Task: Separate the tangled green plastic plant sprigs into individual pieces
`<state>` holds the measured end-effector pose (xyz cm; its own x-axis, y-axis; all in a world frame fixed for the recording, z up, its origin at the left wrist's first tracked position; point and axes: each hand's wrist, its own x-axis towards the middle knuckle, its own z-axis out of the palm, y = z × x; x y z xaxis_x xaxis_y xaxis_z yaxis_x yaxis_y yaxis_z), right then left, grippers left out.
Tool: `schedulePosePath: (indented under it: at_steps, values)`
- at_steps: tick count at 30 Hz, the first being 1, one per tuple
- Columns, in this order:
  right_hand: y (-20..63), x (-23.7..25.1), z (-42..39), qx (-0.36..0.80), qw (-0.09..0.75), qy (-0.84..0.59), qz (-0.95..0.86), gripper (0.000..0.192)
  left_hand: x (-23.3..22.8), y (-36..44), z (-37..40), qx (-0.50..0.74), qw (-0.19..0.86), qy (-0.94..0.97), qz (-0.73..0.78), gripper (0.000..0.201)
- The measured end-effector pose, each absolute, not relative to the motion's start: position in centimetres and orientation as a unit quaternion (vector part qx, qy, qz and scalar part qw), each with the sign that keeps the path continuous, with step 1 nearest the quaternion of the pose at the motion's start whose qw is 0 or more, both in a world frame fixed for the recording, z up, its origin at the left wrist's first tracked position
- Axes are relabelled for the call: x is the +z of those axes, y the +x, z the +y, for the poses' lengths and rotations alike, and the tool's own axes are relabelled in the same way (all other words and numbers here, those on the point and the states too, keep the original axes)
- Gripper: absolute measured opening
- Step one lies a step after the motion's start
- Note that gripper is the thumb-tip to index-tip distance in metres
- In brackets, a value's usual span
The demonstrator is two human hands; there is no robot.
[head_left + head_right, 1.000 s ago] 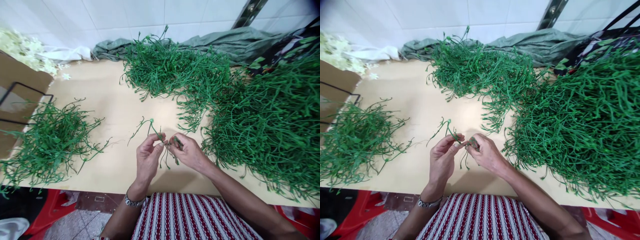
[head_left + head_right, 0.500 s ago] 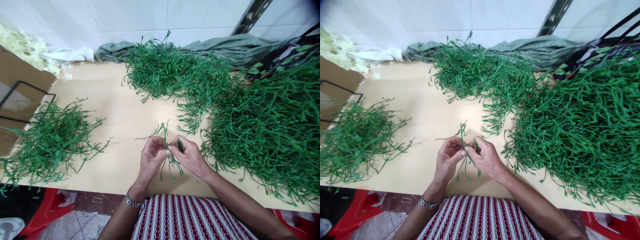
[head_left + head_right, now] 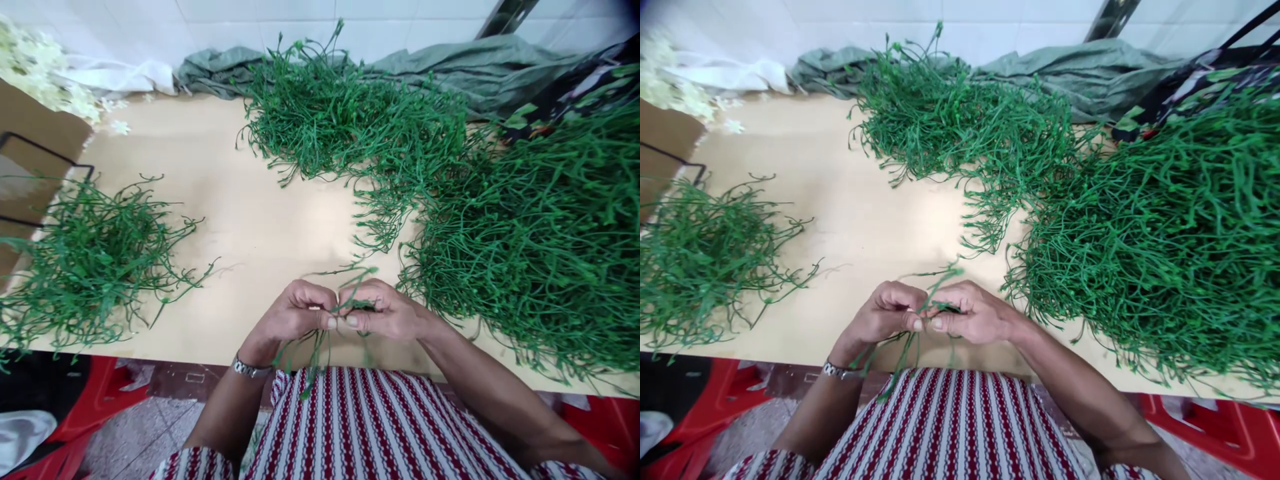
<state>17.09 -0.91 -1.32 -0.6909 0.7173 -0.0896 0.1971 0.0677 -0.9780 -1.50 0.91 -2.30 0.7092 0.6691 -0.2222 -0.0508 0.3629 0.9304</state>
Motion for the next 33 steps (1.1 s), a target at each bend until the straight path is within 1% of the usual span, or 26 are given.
schedulePosePath:
  at_steps: [2, 4, 6, 10, 13, 16, 19, 26, 30, 33]
  values:
    - [17.5, -1.1, -0.7, 0.625, 0.192, -0.282, -0.702, 0.018, -2.1, -1.8, 1.3, 0.176, 0.799, 0.517, 0.253, 0.025]
    - [17.9, -0.8, -0.4, 0.634, 0.195, -0.266, -0.700, 0.018, -2.1, -1.8, 1.6, 0.169, 0.820, 0.487, 0.247, 0.021]
    - [18.3, -0.8, -0.1, 0.650, 0.238, -0.280, -0.665, 0.018, -2.2, -1.5, 1.6, 0.231, 0.813, 0.447, 0.292, 0.018]
    - [17.7, -1.8, -0.1, 0.662, 0.344, -0.377, -0.548, 0.021, -2.7, -0.3, 1.1, 0.383, 0.727, 0.418, 0.388, 0.017]
    - [16.2, -2.8, -0.6, 0.626, 0.346, -0.459, -0.527, 0.025, -3.1, 0.3, 0.7, 0.441, 0.668, 0.431, 0.416, 0.017]
    - [15.3, -3.2, -0.9, 0.610, 0.325, -0.475, -0.545, 0.028, -3.4, 0.6, 0.5, 0.473, 0.638, 0.428, 0.431, 0.017]
    - [15.3, -3.2, -0.9, 0.625, 0.325, -0.456, -0.543, 0.026, -3.3, 0.7, 0.3, 0.466, 0.671, 0.387, 0.427, 0.014]
    - [16.1, -3.2, -0.9, 0.620, 0.322, -0.424, -0.577, 0.013, -2.8, 0.6, 0.4, 0.427, 0.761, 0.292, 0.392, 0.016]
    - [16.0, -2.6, -1.1, 0.584, 0.324, -0.431, -0.608, 0.009, -2.9, 0.4, 0.3, 0.429, 0.787, 0.260, 0.359, 0.016]
    - [15.8, -2.2, -1.4, 0.501, 0.329, -0.459, -0.656, 0.005, -2.9, 0.3, 0.0, 0.436, 0.773, 0.292, 0.357, 0.018]
